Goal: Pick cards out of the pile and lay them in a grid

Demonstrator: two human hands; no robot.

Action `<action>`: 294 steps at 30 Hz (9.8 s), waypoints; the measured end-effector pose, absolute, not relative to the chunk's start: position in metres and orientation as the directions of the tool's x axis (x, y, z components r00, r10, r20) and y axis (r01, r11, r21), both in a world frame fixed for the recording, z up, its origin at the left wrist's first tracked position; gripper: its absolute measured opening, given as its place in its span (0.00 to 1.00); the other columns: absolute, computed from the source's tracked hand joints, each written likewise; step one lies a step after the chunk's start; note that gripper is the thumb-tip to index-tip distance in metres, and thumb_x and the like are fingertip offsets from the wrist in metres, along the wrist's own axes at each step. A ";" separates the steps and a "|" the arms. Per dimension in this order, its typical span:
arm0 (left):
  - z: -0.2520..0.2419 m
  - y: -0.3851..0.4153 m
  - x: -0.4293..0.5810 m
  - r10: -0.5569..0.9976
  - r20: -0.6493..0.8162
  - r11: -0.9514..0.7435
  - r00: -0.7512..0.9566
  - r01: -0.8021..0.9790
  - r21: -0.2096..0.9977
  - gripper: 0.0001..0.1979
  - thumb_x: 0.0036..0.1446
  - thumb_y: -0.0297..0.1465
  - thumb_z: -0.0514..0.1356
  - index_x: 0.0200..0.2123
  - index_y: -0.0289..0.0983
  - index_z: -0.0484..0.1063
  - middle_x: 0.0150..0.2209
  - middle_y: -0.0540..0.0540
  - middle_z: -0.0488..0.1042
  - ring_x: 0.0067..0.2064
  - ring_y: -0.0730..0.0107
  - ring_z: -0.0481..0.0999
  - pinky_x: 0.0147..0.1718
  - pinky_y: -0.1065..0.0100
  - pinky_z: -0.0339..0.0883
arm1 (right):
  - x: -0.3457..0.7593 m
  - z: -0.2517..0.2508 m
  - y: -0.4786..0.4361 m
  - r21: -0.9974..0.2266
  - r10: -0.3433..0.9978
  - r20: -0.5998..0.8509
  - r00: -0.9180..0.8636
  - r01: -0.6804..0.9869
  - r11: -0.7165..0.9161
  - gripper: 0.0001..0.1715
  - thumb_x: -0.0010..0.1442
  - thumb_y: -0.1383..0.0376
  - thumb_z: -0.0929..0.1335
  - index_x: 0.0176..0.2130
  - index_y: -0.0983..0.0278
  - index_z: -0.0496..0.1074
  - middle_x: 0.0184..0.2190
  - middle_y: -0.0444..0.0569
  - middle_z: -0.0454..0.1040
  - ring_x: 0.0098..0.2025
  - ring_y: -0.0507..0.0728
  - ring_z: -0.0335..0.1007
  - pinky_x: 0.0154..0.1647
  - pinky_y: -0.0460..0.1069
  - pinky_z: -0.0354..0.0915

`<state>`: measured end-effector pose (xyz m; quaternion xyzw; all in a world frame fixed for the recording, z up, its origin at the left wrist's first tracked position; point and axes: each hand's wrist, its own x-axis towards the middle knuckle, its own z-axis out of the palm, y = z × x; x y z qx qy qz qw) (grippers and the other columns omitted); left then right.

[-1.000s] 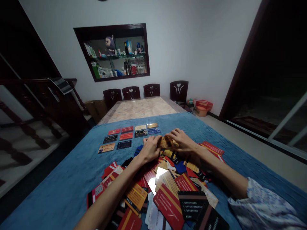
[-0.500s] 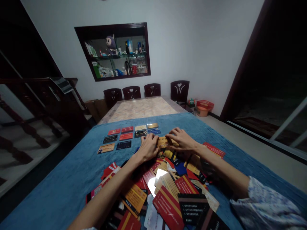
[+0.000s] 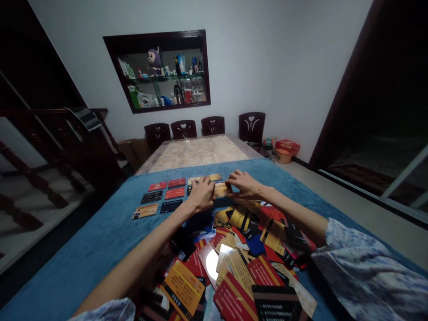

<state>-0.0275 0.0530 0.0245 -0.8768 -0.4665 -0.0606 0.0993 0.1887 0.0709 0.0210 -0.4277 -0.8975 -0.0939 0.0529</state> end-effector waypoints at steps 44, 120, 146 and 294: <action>0.002 0.193 -0.024 0.907 -0.048 -0.422 0.419 0.902 -0.093 0.12 0.53 0.26 0.55 0.40 0.38 0.75 0.49 0.35 0.73 0.56 0.44 0.61 0.50 0.40 0.59 | 0.147 0.006 0.215 0.061 0.867 -0.168 -0.469 0.873 0.484 0.20 0.56 0.63 0.68 0.48 0.63 0.77 0.47 0.54 0.78 0.52 0.63 0.71 0.54 0.53 0.62; 0.003 -0.010 0.015 0.646 0.149 -0.753 0.749 0.657 -0.036 0.10 0.61 0.33 0.56 0.40 0.36 0.75 0.48 0.38 0.71 0.58 0.48 0.59 0.57 0.38 0.50 | 0.236 -0.005 0.036 -0.163 0.702 0.145 -0.697 0.683 0.712 0.17 0.55 0.71 0.66 0.43 0.63 0.78 0.44 0.54 0.76 0.45 0.60 0.65 0.49 0.54 0.60; 0.013 -0.016 0.017 0.658 0.035 -0.752 0.752 0.659 -0.021 0.12 0.58 0.35 0.56 0.33 0.34 0.75 0.40 0.36 0.76 0.51 0.48 0.65 0.53 0.41 0.55 | 0.232 -0.021 0.028 -0.257 0.691 0.047 -0.721 0.660 0.706 0.33 0.48 0.73 0.67 0.54 0.58 0.75 0.56 0.49 0.74 0.51 0.63 0.63 0.52 0.57 0.61; 0.013 0.068 -0.034 0.808 0.120 -0.570 0.576 0.817 -0.088 0.16 0.54 0.29 0.60 0.47 0.35 0.68 0.52 0.34 0.68 0.56 0.46 0.65 0.54 0.42 0.54 | 0.179 0.010 0.076 0.109 0.766 0.117 -0.632 0.775 0.622 0.19 0.59 0.57 0.70 0.48 0.62 0.72 0.50 0.59 0.67 0.52 0.65 0.57 0.43 0.55 0.61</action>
